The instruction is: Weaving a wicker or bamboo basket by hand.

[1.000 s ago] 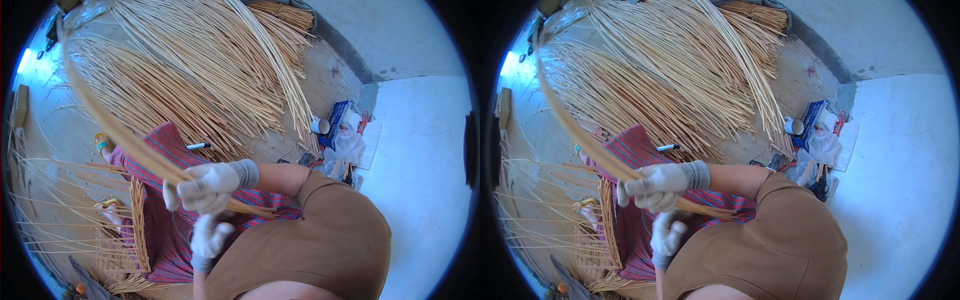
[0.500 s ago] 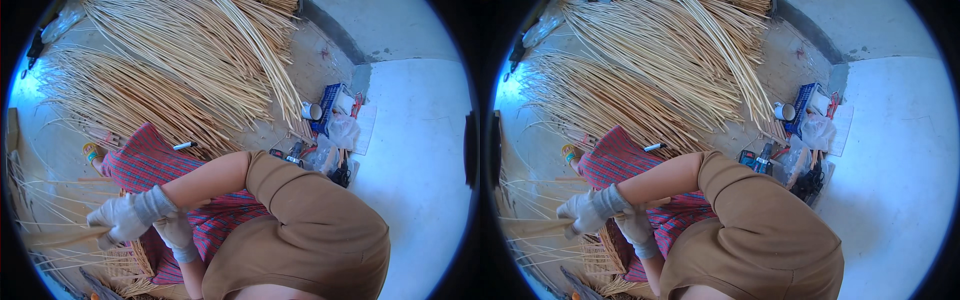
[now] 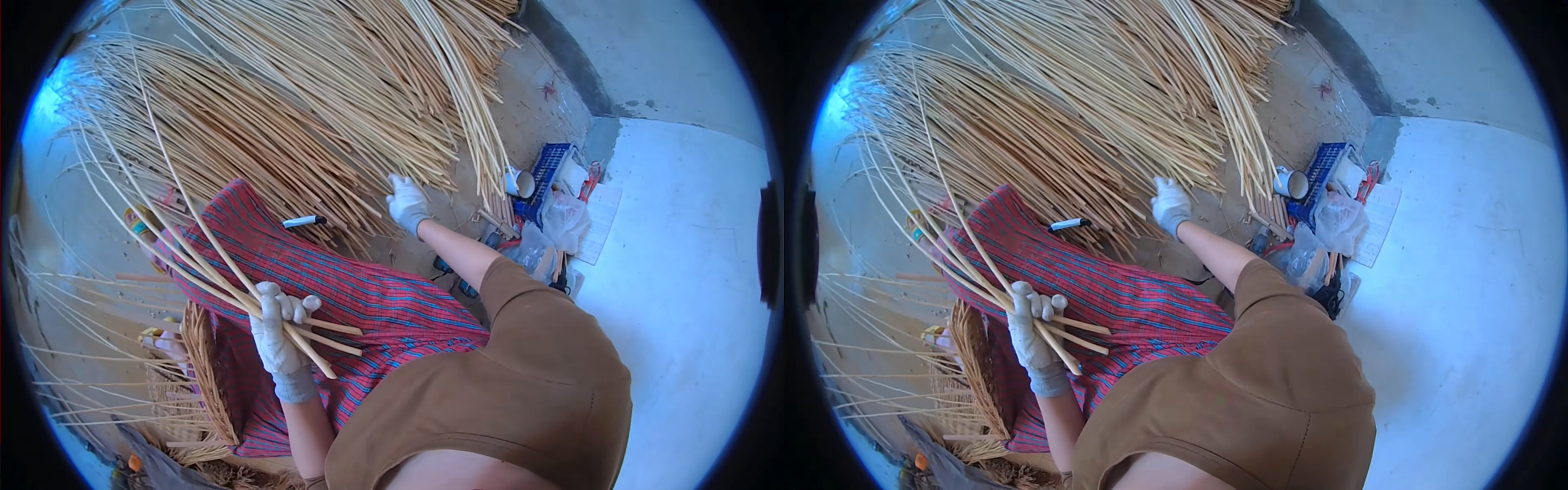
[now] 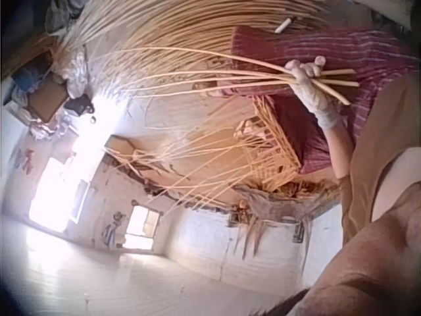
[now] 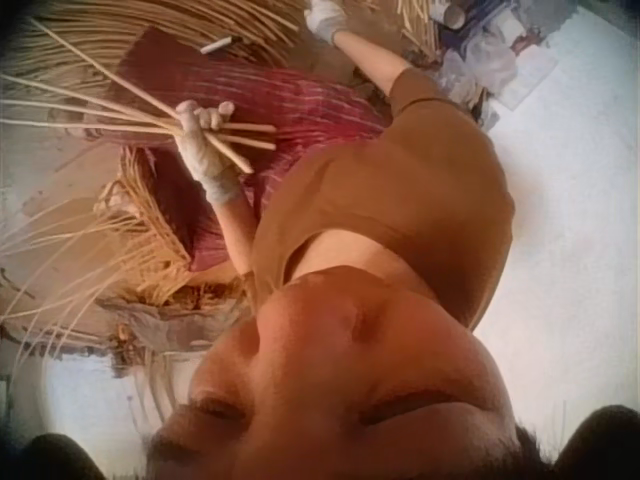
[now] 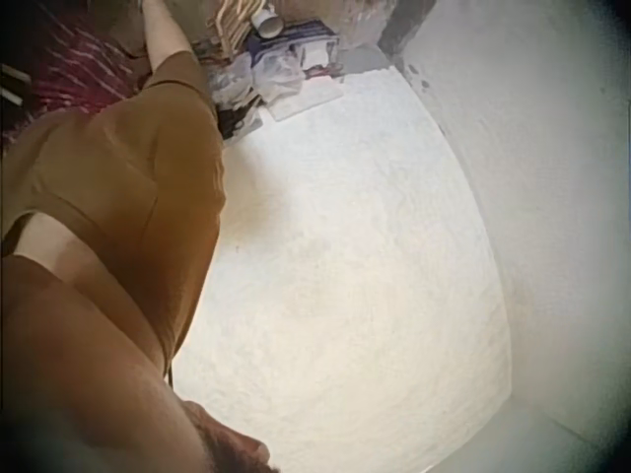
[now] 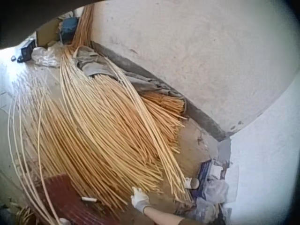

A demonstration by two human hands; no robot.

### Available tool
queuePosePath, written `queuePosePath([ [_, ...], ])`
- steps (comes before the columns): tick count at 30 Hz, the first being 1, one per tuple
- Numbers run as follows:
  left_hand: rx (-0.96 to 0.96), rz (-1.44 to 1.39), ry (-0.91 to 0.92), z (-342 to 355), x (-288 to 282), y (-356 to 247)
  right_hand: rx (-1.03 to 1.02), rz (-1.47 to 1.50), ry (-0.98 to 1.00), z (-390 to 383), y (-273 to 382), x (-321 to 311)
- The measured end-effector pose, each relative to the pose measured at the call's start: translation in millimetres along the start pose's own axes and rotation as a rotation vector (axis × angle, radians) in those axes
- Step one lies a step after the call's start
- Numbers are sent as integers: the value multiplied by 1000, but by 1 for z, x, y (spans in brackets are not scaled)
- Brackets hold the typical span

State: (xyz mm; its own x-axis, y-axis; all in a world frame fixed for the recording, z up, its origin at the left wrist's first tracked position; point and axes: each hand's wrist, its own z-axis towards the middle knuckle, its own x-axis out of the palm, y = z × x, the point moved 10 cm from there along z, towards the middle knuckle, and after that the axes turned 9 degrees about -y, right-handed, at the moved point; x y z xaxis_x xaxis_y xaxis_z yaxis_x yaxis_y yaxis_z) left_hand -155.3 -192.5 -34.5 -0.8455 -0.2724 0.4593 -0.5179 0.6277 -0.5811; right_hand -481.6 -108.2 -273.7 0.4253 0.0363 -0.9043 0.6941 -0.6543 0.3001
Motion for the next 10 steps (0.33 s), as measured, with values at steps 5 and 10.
queuePosePath([
  [5,60,-15,79,-1,-1,0,-60,-10,-5,28,0,6],
  [10,53,-14,110,1,-1,1,-205,-139,-320,51,28,-47],
])
